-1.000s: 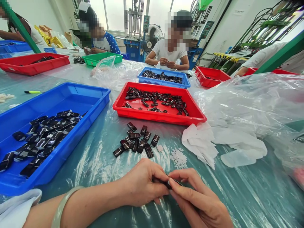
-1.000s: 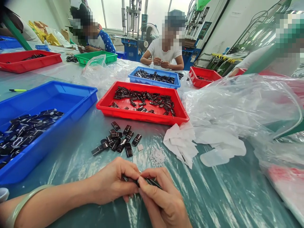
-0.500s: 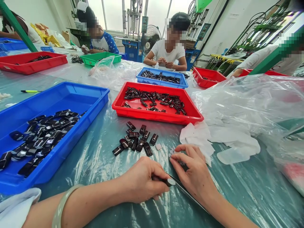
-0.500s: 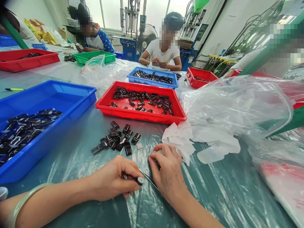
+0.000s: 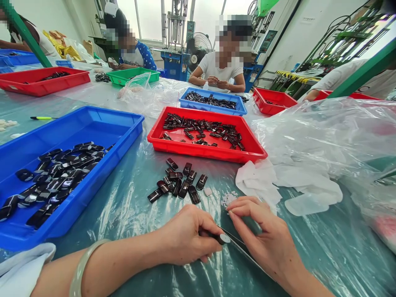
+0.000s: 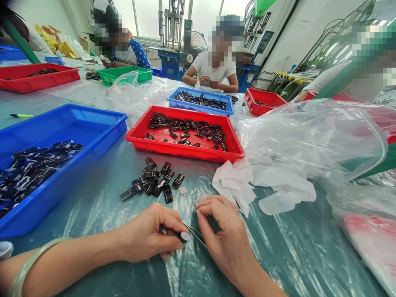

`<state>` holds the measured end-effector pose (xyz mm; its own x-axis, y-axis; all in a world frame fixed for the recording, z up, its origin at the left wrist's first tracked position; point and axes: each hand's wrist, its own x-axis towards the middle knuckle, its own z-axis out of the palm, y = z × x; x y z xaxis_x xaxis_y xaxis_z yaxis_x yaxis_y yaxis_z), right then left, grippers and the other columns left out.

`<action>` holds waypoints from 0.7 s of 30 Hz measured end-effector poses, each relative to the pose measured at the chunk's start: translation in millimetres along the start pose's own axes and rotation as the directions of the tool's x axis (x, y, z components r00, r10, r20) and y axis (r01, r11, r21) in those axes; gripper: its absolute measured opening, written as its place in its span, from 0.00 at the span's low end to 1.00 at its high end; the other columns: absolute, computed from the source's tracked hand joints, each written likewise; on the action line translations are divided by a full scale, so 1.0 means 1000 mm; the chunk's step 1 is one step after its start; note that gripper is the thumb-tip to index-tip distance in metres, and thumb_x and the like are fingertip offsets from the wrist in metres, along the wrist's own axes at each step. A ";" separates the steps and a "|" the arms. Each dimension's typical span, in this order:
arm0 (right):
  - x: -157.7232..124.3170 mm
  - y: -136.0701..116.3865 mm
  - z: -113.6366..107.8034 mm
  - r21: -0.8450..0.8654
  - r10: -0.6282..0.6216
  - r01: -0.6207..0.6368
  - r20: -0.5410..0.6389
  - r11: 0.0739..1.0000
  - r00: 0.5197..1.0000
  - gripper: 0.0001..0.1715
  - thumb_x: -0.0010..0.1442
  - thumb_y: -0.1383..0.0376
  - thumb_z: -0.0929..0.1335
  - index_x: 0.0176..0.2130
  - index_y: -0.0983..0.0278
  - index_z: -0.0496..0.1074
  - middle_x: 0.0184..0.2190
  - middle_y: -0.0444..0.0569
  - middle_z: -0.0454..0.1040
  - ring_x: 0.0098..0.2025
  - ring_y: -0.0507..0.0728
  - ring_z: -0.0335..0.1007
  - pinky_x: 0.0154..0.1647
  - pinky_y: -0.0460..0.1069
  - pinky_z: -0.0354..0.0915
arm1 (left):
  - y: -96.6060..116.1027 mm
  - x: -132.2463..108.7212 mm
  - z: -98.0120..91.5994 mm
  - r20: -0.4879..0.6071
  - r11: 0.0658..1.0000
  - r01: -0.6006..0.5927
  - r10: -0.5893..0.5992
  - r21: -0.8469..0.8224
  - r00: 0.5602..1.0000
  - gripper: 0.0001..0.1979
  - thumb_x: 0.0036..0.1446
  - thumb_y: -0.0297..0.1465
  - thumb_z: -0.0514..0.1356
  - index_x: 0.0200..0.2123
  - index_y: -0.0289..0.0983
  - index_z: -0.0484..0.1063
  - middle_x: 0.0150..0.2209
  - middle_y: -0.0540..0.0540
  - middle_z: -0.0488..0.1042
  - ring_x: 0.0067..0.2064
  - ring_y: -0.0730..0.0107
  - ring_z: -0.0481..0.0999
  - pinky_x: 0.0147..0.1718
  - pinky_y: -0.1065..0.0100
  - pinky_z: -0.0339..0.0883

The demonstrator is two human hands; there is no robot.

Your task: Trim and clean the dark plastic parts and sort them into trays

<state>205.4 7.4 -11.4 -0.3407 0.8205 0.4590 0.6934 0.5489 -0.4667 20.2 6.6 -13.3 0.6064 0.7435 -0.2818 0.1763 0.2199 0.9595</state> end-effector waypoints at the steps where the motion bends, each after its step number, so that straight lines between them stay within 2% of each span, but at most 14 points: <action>1: -0.001 -0.001 -0.002 0.045 0.015 -0.015 -0.006 0.999 1.000 0.05 0.57 0.69 0.64 0.29 0.61 0.68 0.29 0.45 0.73 0.35 0.54 0.70 0.36 0.49 0.66 | 0.000 0.000 0.000 -0.001 1.000 0.002 -0.002 -0.004 1.000 0.10 0.44 0.27 0.58 0.31 0.30 0.76 0.29 0.48 0.67 0.21 0.77 0.70 0.20 0.77 0.64; 5: -0.004 -0.007 -0.009 0.333 0.048 -0.061 0.046 0.941 0.998 0.08 0.54 0.71 0.67 0.34 0.59 0.73 0.29 0.46 0.74 0.34 0.54 0.70 0.34 0.48 0.68 | 0.000 0.000 0.000 -0.005 1.000 0.013 -0.013 -0.006 1.000 0.09 0.44 0.27 0.59 0.30 0.30 0.76 0.29 0.48 0.68 0.22 0.77 0.70 0.20 0.77 0.64; 7: -0.004 -0.012 -0.011 0.453 0.054 -0.094 0.100 0.887 0.994 0.09 0.53 0.72 0.68 0.33 0.58 0.75 0.29 0.46 0.74 0.33 0.53 0.71 0.33 0.47 0.69 | 0.000 0.000 0.000 -0.006 1.000 0.015 -0.015 -0.008 1.000 0.09 0.44 0.27 0.59 0.30 0.30 0.76 0.29 0.48 0.68 0.21 0.77 0.69 0.20 0.77 0.64; 11: -0.002 -0.022 -0.010 0.601 0.108 -0.175 0.147 0.780 0.983 0.12 0.52 0.72 0.69 0.32 0.56 0.77 0.27 0.45 0.76 0.31 0.53 0.72 0.32 0.47 0.70 | -0.001 0.000 -0.001 0.010 1.000 -0.003 0.003 -0.016 1.000 0.08 0.45 0.27 0.58 0.29 0.31 0.76 0.28 0.48 0.68 0.21 0.77 0.69 0.19 0.77 0.64; 14: -0.003 -0.025 -0.006 0.630 0.091 -0.147 0.120 0.763 0.989 0.15 0.51 0.74 0.69 0.34 0.53 0.78 0.28 0.44 0.76 0.32 0.54 0.72 0.35 0.48 0.70 | 0.000 -0.001 -0.001 0.021 0.999 -0.022 0.023 -0.027 1.000 0.08 0.45 0.27 0.58 0.28 0.30 0.76 0.28 0.48 0.67 0.21 0.77 0.68 0.19 0.76 0.64; 21: -0.009 -0.018 -0.001 0.547 -0.031 -0.021 0.086 0.837 0.996 0.22 0.51 0.77 0.68 0.39 0.51 0.76 0.30 0.43 0.76 0.34 0.53 0.71 0.36 0.48 0.70 | 0.000 0.000 -0.001 0.020 0.999 -0.019 0.020 -0.039 1.000 0.08 0.45 0.27 0.58 0.28 0.30 0.76 0.27 0.49 0.67 0.20 0.78 0.67 0.18 0.76 0.64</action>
<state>196.5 -10.5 -6.3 -0.4157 0.8137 0.4062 0.2403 0.5290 -0.8138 19.3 7.2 -13.4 0.6250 0.7351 -0.2627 0.1345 0.2301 0.9638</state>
